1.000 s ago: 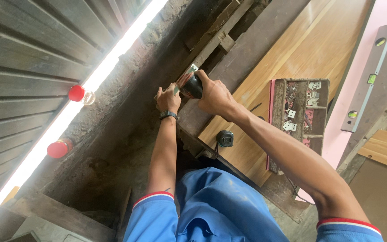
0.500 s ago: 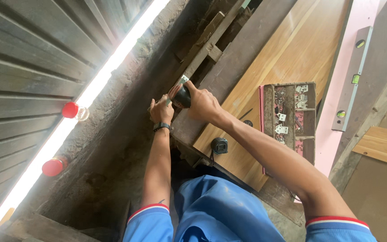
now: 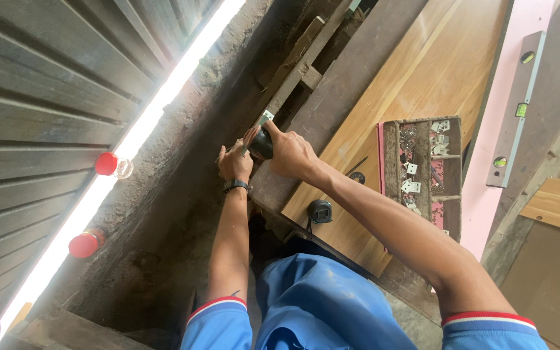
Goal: The person attaches hardware to a wooden panel by retrieving metal components from a divided box and securing them using a power drill.
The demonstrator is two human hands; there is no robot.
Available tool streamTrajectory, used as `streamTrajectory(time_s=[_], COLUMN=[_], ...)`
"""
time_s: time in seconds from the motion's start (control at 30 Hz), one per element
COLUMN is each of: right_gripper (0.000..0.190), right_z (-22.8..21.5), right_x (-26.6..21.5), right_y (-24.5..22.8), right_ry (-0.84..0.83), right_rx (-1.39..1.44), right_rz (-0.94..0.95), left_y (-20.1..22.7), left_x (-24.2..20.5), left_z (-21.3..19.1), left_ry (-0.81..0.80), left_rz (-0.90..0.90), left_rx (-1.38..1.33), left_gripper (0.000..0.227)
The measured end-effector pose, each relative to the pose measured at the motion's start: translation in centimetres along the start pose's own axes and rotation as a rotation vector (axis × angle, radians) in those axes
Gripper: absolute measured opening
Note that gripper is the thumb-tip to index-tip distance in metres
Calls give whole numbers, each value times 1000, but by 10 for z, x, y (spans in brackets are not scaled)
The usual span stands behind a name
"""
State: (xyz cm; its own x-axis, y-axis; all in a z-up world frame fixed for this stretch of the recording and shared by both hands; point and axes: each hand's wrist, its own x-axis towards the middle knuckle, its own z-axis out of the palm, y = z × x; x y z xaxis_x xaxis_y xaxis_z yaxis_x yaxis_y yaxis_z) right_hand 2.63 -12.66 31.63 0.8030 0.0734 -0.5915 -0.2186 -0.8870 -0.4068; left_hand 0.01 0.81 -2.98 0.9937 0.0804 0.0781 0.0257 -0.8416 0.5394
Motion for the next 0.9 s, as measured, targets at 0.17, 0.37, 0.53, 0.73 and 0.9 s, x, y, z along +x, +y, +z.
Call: streamTrajectory(time_s=[0.17,0.37,0.53,0.73,0.9], right_gripper=[80,77,75,77,75], right_z=[-1,0,2,3,3], right_x=[-4,-2,-1,3,1], right_y=[-3,-1,1,1,-3], right_ry=[10,23,25,48,11], right_rx=[11,42,32,35,19], right_rz=[5,-12,-16,-7,-7], left_y=[4,-1,9,12,17], left_x=[0,0,1,6,2], left_z=[-3,1,-16,-17,-25], left_ry=[-30,-39,-56,-80,-134], left_rz=[-9,11,-14,-5,-37], left_rx=[-1,7,-9,-13,4], left_gripper=[33,29,27,28,27])
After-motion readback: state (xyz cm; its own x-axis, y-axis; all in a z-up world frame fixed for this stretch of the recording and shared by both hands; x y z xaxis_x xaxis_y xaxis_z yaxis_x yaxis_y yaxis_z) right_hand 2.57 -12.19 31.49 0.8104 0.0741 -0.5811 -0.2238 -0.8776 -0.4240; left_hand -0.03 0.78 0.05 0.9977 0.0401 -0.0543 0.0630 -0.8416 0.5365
